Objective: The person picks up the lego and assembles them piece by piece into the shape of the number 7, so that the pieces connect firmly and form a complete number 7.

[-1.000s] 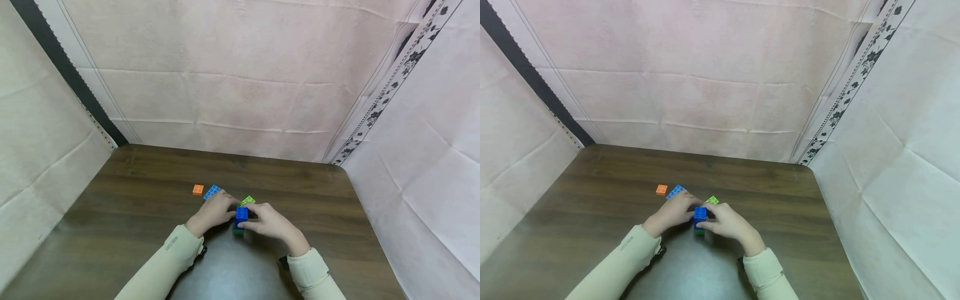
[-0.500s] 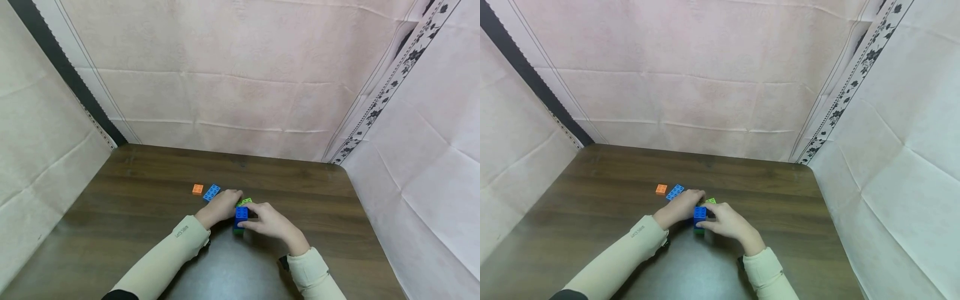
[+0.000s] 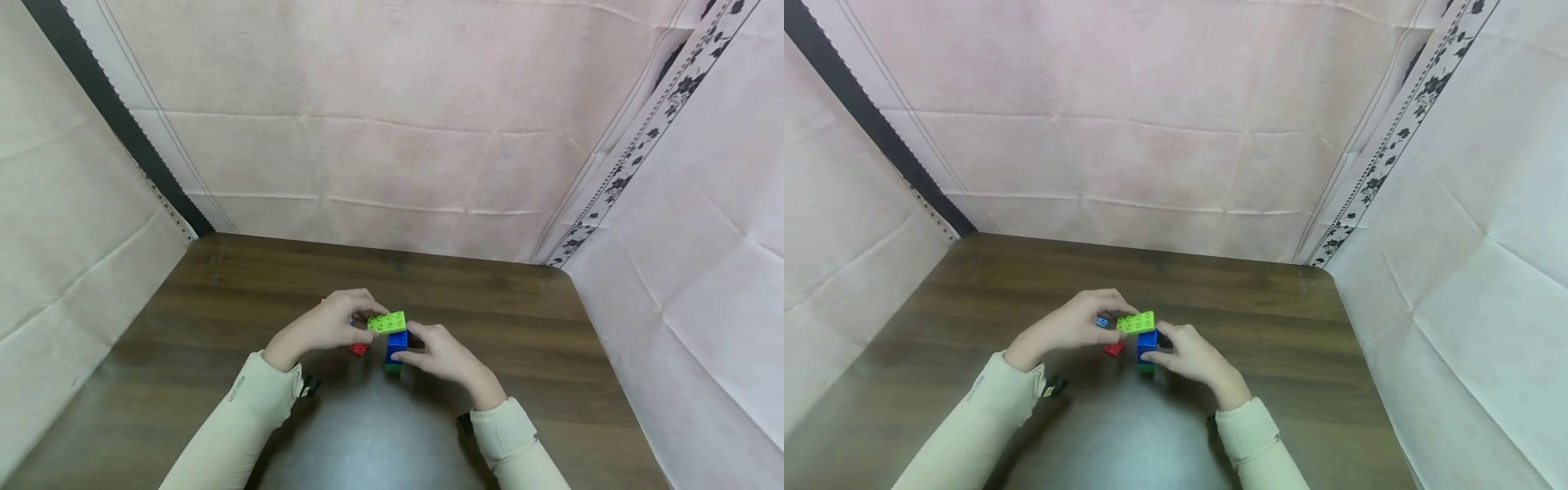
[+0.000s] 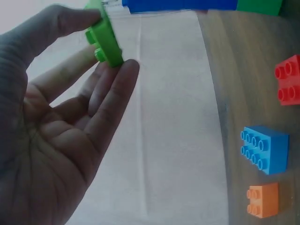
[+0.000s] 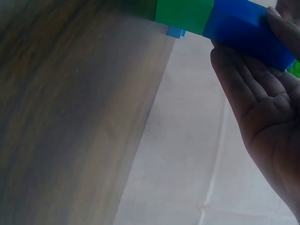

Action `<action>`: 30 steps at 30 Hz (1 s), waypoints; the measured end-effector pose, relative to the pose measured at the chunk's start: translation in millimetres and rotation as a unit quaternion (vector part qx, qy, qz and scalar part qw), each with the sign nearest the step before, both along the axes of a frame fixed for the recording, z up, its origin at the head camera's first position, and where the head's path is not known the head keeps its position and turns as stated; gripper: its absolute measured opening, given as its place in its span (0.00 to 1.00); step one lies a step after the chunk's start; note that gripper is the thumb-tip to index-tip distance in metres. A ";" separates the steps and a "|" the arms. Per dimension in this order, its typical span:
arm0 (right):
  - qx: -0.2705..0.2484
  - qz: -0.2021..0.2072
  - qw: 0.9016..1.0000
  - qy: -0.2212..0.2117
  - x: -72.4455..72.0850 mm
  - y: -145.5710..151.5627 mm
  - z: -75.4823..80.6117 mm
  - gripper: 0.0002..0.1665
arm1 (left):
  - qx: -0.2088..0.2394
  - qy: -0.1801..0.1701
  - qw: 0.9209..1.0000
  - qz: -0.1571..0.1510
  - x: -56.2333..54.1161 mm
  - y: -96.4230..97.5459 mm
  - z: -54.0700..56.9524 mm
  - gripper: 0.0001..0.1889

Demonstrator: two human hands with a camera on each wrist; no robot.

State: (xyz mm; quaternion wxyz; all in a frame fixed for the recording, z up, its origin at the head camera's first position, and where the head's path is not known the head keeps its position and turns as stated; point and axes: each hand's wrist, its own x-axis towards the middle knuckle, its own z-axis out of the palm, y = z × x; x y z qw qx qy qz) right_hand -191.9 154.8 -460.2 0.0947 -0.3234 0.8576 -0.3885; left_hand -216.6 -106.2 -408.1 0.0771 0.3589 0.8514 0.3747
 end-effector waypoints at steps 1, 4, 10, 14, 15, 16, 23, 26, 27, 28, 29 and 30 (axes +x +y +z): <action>-0.001 -0.002 1.000 0.000 -0.5 0.1 0.1 0.21 | -0.001 -0.003 1.000 -0.011 2.1 0.2 0.4 0.21; -0.003 -0.003 1.000 0.001 -2.0 -0.3 -0.7 0.18 | -0.021 -0.003 0.999 -0.037 6.8 1.4 -0.3 0.24; -0.016 0.005 1.000 -0.002 -3.2 -1.3 -2.5 0.18 | -0.076 0.070 0.994 -0.037 13.2 6.1 -3.4 0.27; -0.020 0.007 1.000 -0.001 -3.6 -1.7 -2.8 0.16 | -0.072 0.108 0.991 -0.023 17.1 12.8 -6.5 0.23; -0.021 0.007 1.000 0.000 -3.6 -1.7 -2.8 0.16 | -0.068 0.115 0.991 -0.020 17.7 14.6 -7.4 0.23; -0.021 0.008 1.000 0.001 -3.6 -1.6 -2.8 0.16 | -0.064 0.119 0.991 -0.017 18.3 16.2 -8.3 0.23; -0.028 0.009 1.000 0.000 -3.6 0.1 -3.0 0.19 | -0.081 0.120 0.990 -0.008 19.8 23.2 -7.1 0.20; -0.033 0.006 0.999 -0.011 -3.9 0.3 -2.8 0.18 | -0.102 0.105 0.989 -0.001 20.7 25.8 -2.7 0.20; -0.034 0.005 0.999 -0.015 -3.9 0.3 -2.7 0.17 | -0.110 0.101 0.989 0.001 21.1 26.8 -1.1 0.20; -0.036 0.005 0.999 -0.020 -3.8 0.3 -2.5 0.17 | -0.115 0.097 0.989 0.004 21.7 27.9 0.6 0.20; -0.037 0.004 0.999 -0.023 -3.7 0.1 -2.3 0.17 | -0.121 0.094 0.988 0.008 22.1 28.8 1.9 0.20; -0.039 0.003 0.999 -0.026 -3.8 -0.1 -2.3 0.17 | -0.125 0.092 0.988 0.010 22.3 29.6 3.0 0.20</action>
